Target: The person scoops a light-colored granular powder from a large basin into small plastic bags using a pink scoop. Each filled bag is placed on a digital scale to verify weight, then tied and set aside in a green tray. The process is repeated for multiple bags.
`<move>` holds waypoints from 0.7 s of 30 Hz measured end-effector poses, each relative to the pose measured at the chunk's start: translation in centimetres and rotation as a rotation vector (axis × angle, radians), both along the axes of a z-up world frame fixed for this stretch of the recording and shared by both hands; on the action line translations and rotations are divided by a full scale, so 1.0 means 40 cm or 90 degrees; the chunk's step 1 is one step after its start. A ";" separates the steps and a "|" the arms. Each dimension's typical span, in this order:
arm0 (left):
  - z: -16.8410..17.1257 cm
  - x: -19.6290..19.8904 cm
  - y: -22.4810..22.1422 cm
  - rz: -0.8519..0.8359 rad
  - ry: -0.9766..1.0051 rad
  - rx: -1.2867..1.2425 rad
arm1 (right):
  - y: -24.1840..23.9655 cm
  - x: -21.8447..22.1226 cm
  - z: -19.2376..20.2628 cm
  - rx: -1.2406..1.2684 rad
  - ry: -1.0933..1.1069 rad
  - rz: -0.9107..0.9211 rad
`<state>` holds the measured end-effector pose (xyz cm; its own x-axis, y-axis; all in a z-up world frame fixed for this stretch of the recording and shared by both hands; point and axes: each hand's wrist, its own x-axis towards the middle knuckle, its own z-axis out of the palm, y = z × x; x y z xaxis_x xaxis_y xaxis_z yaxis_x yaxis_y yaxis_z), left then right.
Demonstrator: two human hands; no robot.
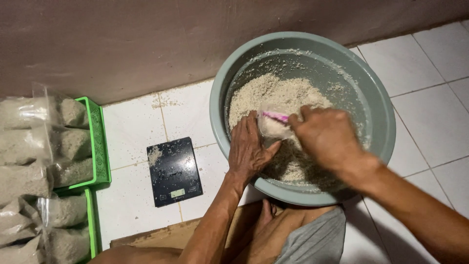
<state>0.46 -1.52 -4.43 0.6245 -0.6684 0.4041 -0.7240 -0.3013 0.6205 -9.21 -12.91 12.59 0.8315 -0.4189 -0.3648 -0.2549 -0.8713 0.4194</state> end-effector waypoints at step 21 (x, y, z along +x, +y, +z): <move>0.010 0.002 0.003 0.002 -0.034 -0.041 | -0.249 -0.208 -0.204 0.082 -0.414 -0.001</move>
<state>0.53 -1.38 -4.02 0.6029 -0.6377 0.4794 -0.7557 -0.2639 0.5994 -17.53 -22.87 4.45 0.8985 -0.4074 0.1633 -0.4227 -0.9034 0.0718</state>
